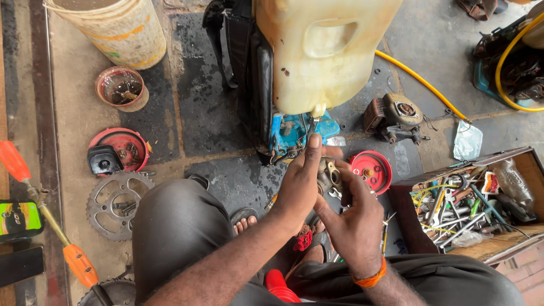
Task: The person sits on the floor of a repair workshop working on a plastic-tank sprayer unit. They scrub a brass valve and fitting with a brush, apply paste from a small sachet to the parts, thread the fitting back into the sprayer body by hand, and handle a carburetor-like component while reassembling the assembly.
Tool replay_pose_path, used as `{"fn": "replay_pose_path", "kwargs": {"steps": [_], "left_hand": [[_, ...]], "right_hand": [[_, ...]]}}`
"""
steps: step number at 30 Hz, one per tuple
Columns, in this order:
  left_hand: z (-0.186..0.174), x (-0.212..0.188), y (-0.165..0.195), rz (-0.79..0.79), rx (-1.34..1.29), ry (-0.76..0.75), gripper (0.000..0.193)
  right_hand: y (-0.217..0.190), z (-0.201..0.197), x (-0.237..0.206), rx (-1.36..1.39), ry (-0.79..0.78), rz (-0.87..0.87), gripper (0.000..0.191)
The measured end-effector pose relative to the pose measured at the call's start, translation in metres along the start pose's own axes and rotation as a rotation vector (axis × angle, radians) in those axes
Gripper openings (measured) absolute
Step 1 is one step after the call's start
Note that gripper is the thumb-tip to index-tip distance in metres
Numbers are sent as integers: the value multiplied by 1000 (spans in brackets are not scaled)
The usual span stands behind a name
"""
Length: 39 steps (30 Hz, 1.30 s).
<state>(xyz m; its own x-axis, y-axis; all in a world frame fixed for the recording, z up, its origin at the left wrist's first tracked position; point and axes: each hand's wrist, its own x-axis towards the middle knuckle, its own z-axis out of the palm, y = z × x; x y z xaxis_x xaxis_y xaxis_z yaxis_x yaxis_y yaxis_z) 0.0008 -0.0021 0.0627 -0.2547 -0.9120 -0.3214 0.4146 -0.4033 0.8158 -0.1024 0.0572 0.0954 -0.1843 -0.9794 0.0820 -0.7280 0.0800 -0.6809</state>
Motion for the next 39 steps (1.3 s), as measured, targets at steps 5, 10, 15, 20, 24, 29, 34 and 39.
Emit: {"fn": "replay_pose_path", "kwargs": {"steps": [5, 10, 15, 20, 24, 29, 34, 39], "left_hand": [[-11, -5, 3, -304, -192, 5, 76], [-22, -3, 2, -342, -227, 89, 80], [-29, -5, 3, -318, -103, 95, 91], [-38, -6, 7, -275, -63, 58, 95], [-41, -8, 1, -226, -29, 37, 92], [-36, -7, -9, -162, 140, 46, 88], [-28, -8, -10, -50, 529, 151, 89], [-20, -13, -8, -12, 541, 186, 86]], "right_hand": [[-2, -6, -6, -156, 46, -454, 70], [3, -16, -16, -6, -201, -220, 71], [57, -31, 9, 826, -314, 433, 38], [94, -23, 22, 1065, -466, 707, 33], [81, -30, 12, 934, -456, 507, 34], [52, -38, 7, 678, -540, 250, 35], [26, -34, 0, 443, -401, 22, 31], [6, -31, -8, 89, -248, -236, 31]]}}
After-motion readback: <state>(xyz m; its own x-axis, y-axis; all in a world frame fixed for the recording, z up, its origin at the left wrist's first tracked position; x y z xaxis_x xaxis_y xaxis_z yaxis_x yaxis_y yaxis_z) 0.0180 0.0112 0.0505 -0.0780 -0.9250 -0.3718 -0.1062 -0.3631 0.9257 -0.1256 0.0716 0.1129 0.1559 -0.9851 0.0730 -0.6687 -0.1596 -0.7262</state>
